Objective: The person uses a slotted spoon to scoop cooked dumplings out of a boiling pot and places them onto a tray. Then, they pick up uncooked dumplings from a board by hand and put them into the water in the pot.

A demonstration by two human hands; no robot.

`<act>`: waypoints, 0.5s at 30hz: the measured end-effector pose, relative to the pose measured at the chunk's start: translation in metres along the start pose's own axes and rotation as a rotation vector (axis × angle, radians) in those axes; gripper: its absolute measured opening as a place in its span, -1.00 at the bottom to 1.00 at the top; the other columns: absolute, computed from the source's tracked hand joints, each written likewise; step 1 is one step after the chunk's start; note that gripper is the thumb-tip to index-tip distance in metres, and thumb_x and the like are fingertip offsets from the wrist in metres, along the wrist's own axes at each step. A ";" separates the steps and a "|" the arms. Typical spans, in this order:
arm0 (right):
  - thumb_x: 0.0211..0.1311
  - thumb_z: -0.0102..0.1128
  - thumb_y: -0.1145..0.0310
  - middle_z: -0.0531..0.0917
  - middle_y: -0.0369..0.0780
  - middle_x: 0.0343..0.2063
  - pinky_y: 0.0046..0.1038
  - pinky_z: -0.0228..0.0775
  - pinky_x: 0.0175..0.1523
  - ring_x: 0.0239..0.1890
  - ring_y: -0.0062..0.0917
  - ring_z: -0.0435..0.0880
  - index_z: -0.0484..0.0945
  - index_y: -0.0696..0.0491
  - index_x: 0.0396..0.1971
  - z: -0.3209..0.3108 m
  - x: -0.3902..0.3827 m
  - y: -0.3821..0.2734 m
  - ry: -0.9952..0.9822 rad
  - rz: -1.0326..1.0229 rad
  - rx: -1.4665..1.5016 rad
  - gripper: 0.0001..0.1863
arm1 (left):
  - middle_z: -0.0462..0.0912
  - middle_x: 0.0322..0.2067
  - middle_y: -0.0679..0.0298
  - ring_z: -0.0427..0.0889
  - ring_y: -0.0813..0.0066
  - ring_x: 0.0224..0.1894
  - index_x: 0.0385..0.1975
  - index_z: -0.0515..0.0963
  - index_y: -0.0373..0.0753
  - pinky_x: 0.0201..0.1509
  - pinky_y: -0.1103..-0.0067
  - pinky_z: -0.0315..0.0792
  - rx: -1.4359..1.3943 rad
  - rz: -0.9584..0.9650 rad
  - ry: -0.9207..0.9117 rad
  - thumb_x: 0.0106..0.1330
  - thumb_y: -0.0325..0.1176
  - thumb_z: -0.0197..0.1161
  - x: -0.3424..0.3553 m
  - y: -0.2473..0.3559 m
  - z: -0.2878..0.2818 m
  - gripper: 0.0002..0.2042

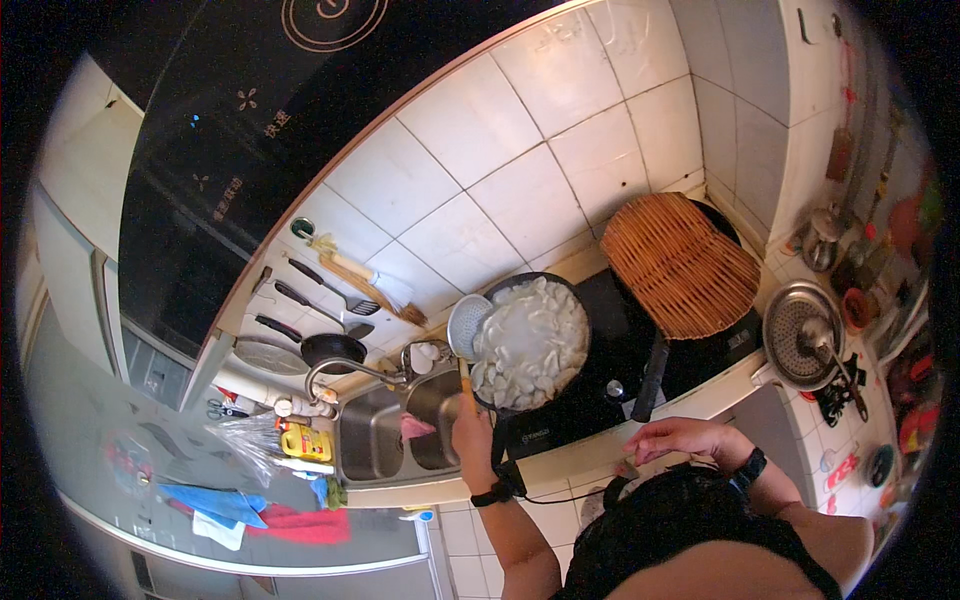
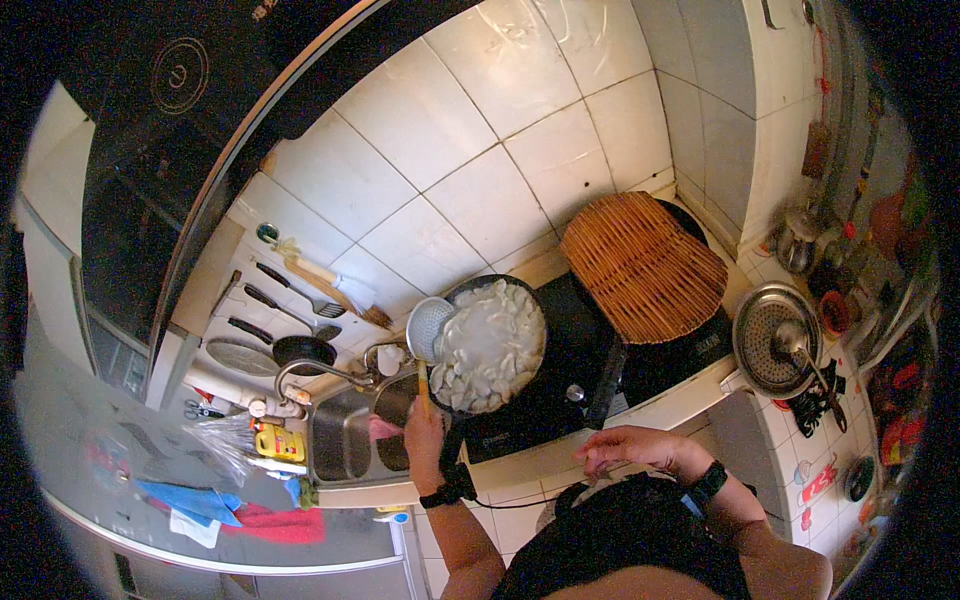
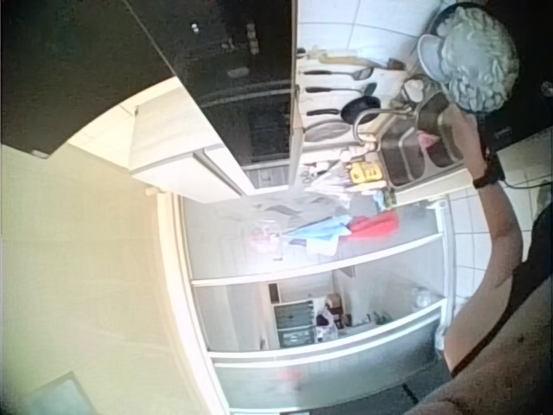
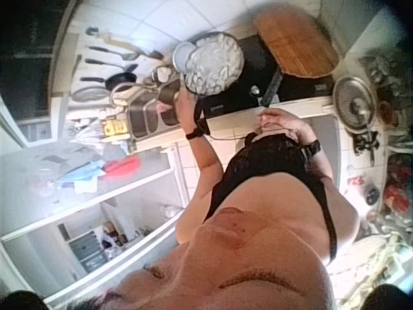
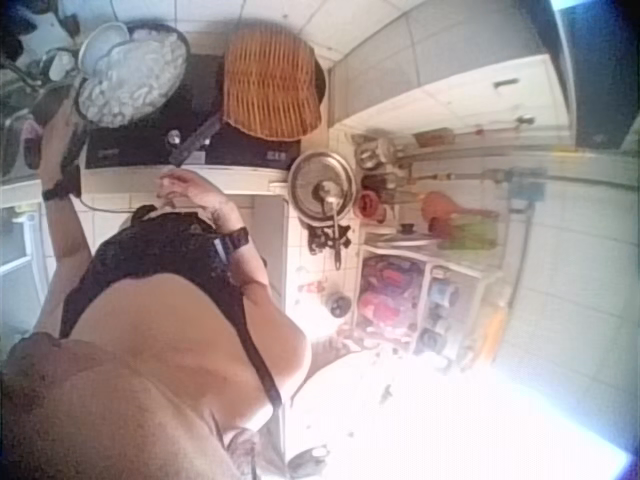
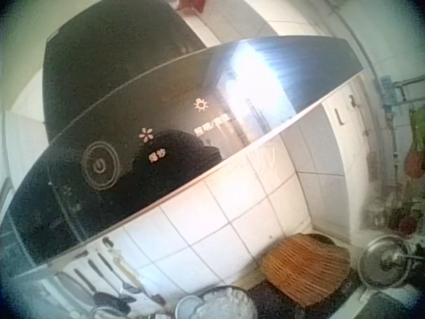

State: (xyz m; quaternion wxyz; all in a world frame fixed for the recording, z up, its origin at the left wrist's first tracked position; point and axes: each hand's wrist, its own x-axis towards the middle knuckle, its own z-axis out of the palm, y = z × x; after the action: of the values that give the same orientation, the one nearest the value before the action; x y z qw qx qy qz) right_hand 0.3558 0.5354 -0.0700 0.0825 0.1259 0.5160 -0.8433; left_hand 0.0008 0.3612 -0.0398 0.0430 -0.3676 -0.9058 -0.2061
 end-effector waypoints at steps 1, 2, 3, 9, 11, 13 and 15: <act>0.39 0.06 0.07 0.64 -0.16 -0.11 -0.46 0.38 0.15 -0.03 -0.49 0.61 0.43 0.16 0.14 0.000 0.000 0.000 -0.001 -0.002 0.001 -0.49 | 0.60 -0.29 -0.18 0.58 -0.18 -0.25 0.25 0.27 -0.13 -0.22 0.12 0.44 0.022 0.093 0.063 0.25 -0.34 0.17 0.002 -0.010 0.008 -0.47; 0.40 0.06 0.08 0.64 -0.17 -0.11 -0.46 0.38 0.15 -0.03 -0.49 0.61 0.43 0.16 0.14 0.000 -0.001 0.001 0.004 -0.005 -0.002 -0.50 | 0.60 -0.29 -0.18 0.58 -0.18 -0.25 0.25 0.27 -0.13 -0.22 0.12 0.44 0.023 0.096 0.062 0.25 -0.34 0.17 0.003 -0.011 0.010 -0.47; 0.40 0.06 0.09 0.64 -0.17 -0.12 -0.46 0.38 0.14 -0.04 -0.50 0.61 0.44 0.15 0.14 -0.001 -0.001 0.002 0.008 -0.008 -0.005 -0.50 | 0.60 -0.30 -0.19 0.58 -0.18 -0.25 0.25 0.27 -0.13 -0.23 0.11 0.44 0.040 0.074 0.036 0.24 -0.35 0.17 0.003 -0.013 0.012 -0.47; 0.40 0.07 0.10 0.66 -0.19 -0.14 -0.50 0.39 0.10 -0.06 -0.53 0.61 0.44 0.14 0.14 0.000 -0.005 0.001 0.020 0.007 -0.006 -0.51 | 0.58 -0.39 -0.21 0.57 -0.20 -0.28 0.21 0.33 -0.14 -0.26 0.07 0.43 0.054 0.013 -0.110 0.25 -0.34 0.10 0.011 -0.017 0.016 -0.52; 0.39 0.07 0.10 0.66 -0.20 -0.14 -0.50 0.39 0.09 -0.07 -0.54 0.61 0.44 0.15 0.14 -0.002 -0.006 0.003 0.020 0.000 -0.015 -0.51 | 0.58 -0.40 -0.20 0.57 -0.21 -0.28 0.19 0.36 -0.12 -0.27 0.07 0.42 0.049 0.033 -0.104 0.25 -0.35 0.07 0.012 -0.011 0.013 -0.55; 0.39 0.08 0.10 0.66 -0.20 -0.14 -0.50 0.39 0.08 -0.08 -0.54 0.61 0.44 0.15 0.14 -0.004 -0.006 0.005 0.021 -0.008 -0.024 -0.51 | 0.59 -0.37 -0.17 0.57 -0.21 -0.28 0.12 0.42 -0.09 -0.25 0.10 0.43 0.040 0.050 -0.161 0.26 -0.36 0.02 0.014 0.006 0.003 -0.61; 0.39 0.08 0.11 0.65 -0.20 -0.14 -0.50 0.39 0.10 -0.08 -0.54 0.61 0.44 0.16 0.13 -0.005 -0.005 0.008 0.012 -0.004 -0.014 -0.52 | 0.60 -0.39 -0.13 0.59 -0.15 -0.31 0.10 0.43 -0.08 -0.24 0.13 0.44 0.029 -0.023 -0.240 0.26 -0.37 0.00 0.022 -0.002 0.008 -0.63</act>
State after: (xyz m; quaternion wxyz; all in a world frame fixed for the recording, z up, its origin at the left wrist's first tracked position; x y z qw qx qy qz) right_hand 0.3632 0.5363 -0.0770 0.0785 0.1293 0.5227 -0.8390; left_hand -0.0161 0.3773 -0.0428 -0.0627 -0.3788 -0.9114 -0.1482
